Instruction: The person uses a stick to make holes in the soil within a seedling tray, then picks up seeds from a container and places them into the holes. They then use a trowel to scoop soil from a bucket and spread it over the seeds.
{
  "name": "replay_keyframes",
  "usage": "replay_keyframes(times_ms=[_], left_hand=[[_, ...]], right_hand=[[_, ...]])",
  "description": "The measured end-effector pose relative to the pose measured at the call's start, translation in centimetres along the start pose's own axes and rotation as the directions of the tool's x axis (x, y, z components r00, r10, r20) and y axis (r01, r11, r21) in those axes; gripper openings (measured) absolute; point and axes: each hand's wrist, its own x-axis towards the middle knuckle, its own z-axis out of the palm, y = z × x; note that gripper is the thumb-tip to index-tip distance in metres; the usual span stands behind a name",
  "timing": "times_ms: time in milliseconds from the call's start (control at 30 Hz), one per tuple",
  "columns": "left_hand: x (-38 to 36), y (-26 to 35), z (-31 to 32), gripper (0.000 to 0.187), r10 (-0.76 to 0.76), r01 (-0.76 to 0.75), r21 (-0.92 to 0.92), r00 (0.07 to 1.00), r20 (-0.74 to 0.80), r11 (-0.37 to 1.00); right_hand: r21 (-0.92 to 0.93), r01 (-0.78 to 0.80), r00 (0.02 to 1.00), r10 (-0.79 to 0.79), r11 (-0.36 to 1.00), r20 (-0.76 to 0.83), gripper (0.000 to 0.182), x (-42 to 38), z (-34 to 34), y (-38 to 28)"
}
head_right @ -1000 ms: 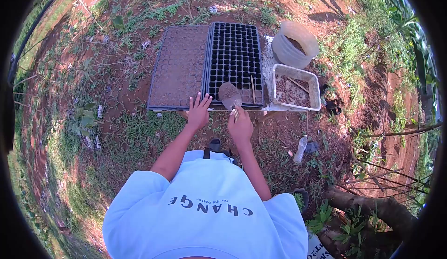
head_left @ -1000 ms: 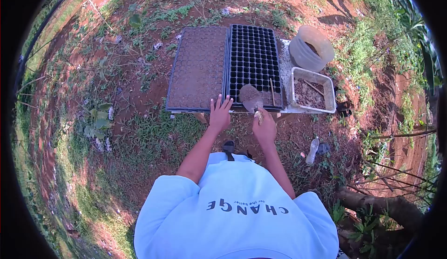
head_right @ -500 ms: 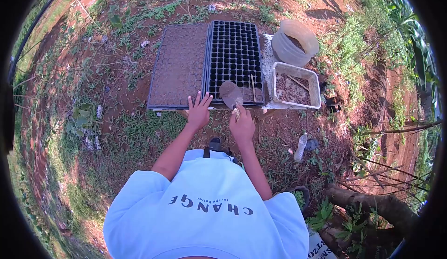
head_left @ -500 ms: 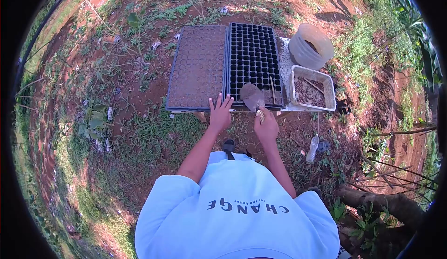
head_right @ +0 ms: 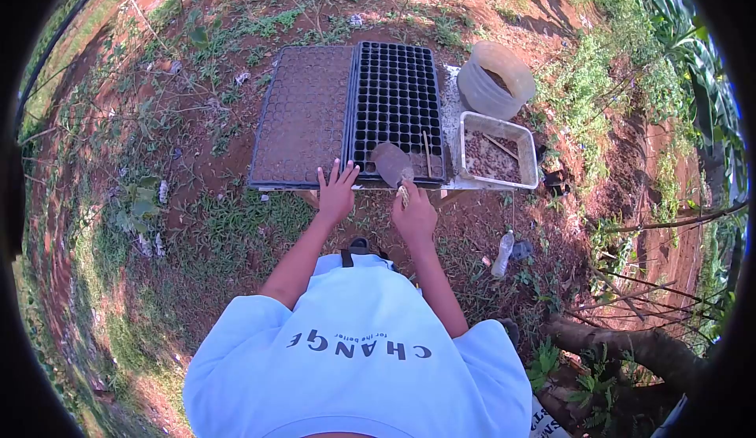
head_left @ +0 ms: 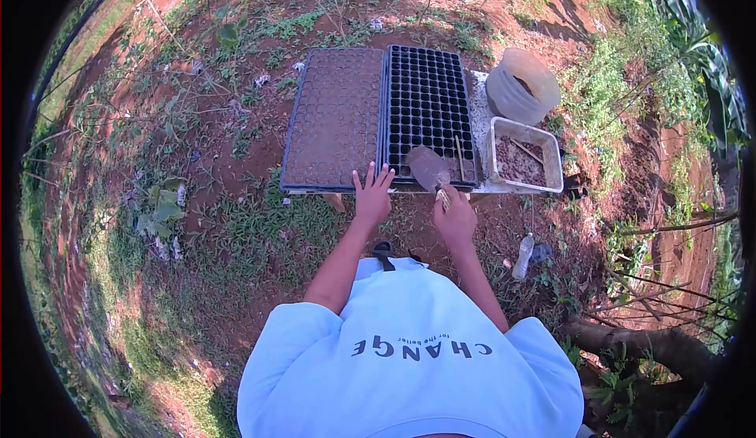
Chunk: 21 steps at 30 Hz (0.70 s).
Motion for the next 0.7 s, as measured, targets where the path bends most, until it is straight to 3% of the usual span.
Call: replay_keyframes(times_ms=[167, 267, 333, 367, 433, 467, 533, 700], left_hand=[[0.3, 0.6, -0.2, 0.059, -0.042, 0.042, -0.023, 0.999, -0.008, 0.999], [0.5, 1.1, -1.0, 0.053, -0.061, 0.061, -0.058, 0.998, -0.003, 0.996], [0.8, 1.4, -1.2, 0.048, -0.079, 0.077, -0.106, 0.997, -0.013, 0.991], [1.0, 1.6, -1.3, 0.048, -0.059, 0.057, -0.104, 0.998, -0.015, 0.993], [1.2, 2.0, -1.5, 0.045, -0.110, 0.092, -0.154, 0.988, -0.112, 0.984], [1.4, 2.2, -1.9, 0.042, -0.111, 0.086, -0.166, 0.982, -0.152, 0.982], [2.1, 2.2, -2.6, 0.040, -0.113, 0.079, -0.198, 0.979, -0.168, 0.977], [4.3, 3.6, -4.7, 0.026, -0.147, 0.072, -0.303, 0.962, -0.232, 0.950]], right_hand=[[-0.003, 0.004, 1.000, -0.004, 1.000, 0.017, 0.032, 0.1, -0.5, 0.1], [-0.002, 0.072, 0.993, -0.072, 0.997, -0.094, 0.030, 0.2, 0.0, 1.1], [0.235, 0.058, 0.979, -0.008, 0.970, -0.206, 0.028, 0.5, 0.7, 2.3], [0.236, 0.049, 0.975, 0.004, 0.970, -0.222, 0.028, 0.7, 0.5, 2.3], [0.530, -0.260, 0.944, 0.328, 0.807, -0.037, 0.024, 0.8, 0.0, 2.6], [0.535, -0.265, 0.938, 0.342, 0.802, -0.049, 0.024, 0.7, -0.3, 2.9], [0.765, -0.413, 0.866, 0.472, 0.495, 0.162, 0.024, 1.0, -1.0, 3.5], [0.830, -0.406, 0.815, 0.563, 0.382, 0.140, 0.022, 0.9, -2.5, 4.0]])
